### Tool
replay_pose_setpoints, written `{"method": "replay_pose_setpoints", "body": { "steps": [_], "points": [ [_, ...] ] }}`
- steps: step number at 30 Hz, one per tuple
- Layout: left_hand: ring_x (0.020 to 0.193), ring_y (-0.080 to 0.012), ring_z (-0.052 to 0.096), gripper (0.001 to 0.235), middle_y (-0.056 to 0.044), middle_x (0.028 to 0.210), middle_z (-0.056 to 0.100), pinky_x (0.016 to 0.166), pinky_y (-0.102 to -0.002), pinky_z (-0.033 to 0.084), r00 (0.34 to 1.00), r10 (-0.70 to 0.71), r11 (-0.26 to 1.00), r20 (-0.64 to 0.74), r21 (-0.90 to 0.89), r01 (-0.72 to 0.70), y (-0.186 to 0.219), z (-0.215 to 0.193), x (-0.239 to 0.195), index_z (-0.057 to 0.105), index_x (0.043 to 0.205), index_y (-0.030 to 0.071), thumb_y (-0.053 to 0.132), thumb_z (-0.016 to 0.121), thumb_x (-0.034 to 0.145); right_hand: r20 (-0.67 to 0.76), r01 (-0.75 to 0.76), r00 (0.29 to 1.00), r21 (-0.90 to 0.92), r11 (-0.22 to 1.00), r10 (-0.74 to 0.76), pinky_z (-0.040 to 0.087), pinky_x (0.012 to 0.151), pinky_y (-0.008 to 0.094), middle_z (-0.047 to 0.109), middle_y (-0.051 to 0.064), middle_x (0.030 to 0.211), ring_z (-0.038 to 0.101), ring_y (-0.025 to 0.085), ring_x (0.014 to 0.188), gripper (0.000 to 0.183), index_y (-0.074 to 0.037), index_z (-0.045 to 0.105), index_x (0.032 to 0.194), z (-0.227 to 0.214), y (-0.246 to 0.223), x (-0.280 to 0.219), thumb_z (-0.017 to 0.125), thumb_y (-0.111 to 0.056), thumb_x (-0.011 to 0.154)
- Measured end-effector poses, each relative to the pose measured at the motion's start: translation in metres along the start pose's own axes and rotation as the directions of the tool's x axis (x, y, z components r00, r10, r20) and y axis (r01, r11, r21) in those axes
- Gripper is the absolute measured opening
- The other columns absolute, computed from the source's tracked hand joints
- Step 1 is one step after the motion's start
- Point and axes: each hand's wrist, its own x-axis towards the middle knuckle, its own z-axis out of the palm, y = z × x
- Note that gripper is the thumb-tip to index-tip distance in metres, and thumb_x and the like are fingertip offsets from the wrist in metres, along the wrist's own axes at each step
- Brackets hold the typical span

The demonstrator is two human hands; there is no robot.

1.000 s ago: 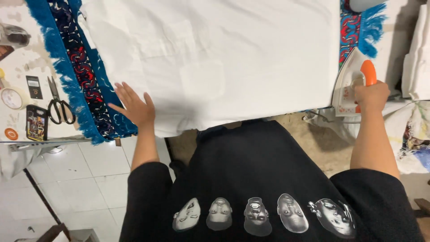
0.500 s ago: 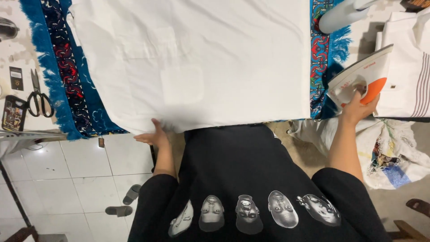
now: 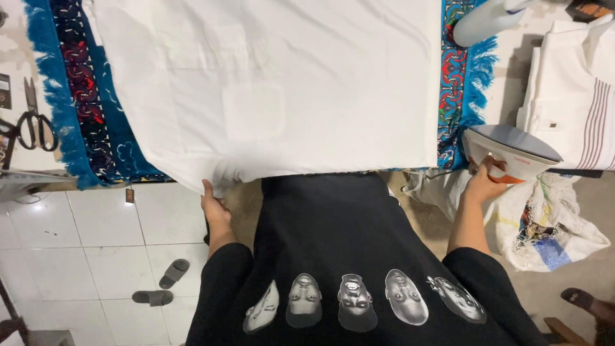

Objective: The person irons a white shirt on a patterned mat. They spray water on the shirt, smooth it with their hands, and use an iron to press the fabric. The shirt is flipped and repositioned multiple times during the process.

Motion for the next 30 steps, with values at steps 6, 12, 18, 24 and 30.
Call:
{"method": "replay_pose_setpoints", "body": {
  "steps": [6, 12, 18, 24, 30],
  "points": [
    [0.102, -0.028, 0.068, 0.052, -0.017, 0.12, 0.069, 0.086, -0.036, 0.058, 0.979, 0.004, 0.931, 0.202, 0.357, -0.077, 0.001, -0.052, 0.023, 0.061, 0.134, 0.004, 0.008, 0.075, 0.084, -0.304, -0.032, 0.953, -0.133, 0.991, -0.01, 0.074, 0.063, 0.033, 0.087, 0.007, 0.093, 0.087, 0.023, 0.083, 0.039, -0.012, 0.081, 0.095, 0.026, -0.003, 0.007, 0.096, -0.034, 0.066],
    [0.104, -0.0187, 0.065, 0.038, -0.006, 0.117, 0.073, 0.087, -0.028, 0.052, 0.993, 0.069, 0.814, 0.097, 0.569, -0.113, 0.022, -0.062, 0.031, 0.073, 0.119, 0.006, 0.023, 0.077, 0.086, -0.116, -0.043, 0.993, -0.165, 0.985, 0.024, 0.058, 0.102, 0.036, 0.073, 0.009, 0.135, 0.077, 0.025, 0.12, 0.091, -0.015, 0.055, 0.137, 0.017, 0.025, 0.016, 0.109, -0.04, 0.068],
    [0.099, -0.0192, 0.067, 0.034, -0.009, 0.11, 0.073, 0.083, -0.028, 0.054, 0.992, 0.047, 0.877, 0.115, 0.471, -0.096, 0.026, -0.074, 0.032, 0.071, 0.116, 0.005, 0.025, 0.075, 0.089, 0.025, -0.014, 0.999, -0.34, 0.94, 0.024, 0.049, 0.073, 0.035, 0.06, -0.002, 0.081, 0.057, 0.015, 0.073, 0.033, -0.022, 0.055, 0.084, 0.008, 0.056, -0.038, 0.077, -0.045, 0.093],
    [0.102, -0.0277, 0.067, 0.046, -0.02, 0.115, 0.07, 0.087, -0.044, 0.056, 0.945, 0.23, 0.833, 0.231, 0.456, -0.314, 0.011, -0.106, 0.076, 0.065, 0.131, 0.001, 0.033, 0.076, 0.1, 0.283, -0.055, 0.946, -0.337, 0.94, 0.157, 0.056, 0.044, 0.026, 0.064, 0.008, 0.077, 0.073, 0.02, 0.057, 0.054, -0.01, 0.058, 0.095, 0.03, 0.061, -0.08, 0.101, -0.038, 0.079],
    [0.11, -0.029, 0.066, 0.052, -0.021, 0.12, 0.069, 0.091, -0.046, 0.053, 0.906, 0.352, 0.812, 0.233, 0.406, -0.42, 0.036, -0.097, 0.062, 0.061, 0.137, 0.0, 0.031, 0.077, 0.1, 0.383, -0.155, 0.881, -0.321, 0.934, 0.278, 0.055, 0.059, 0.02, 0.063, 0.002, 0.079, 0.066, 0.007, 0.066, 0.033, -0.013, 0.072, 0.087, 0.045, 0.052, -0.063, 0.098, -0.029, 0.074]
  ]
}}
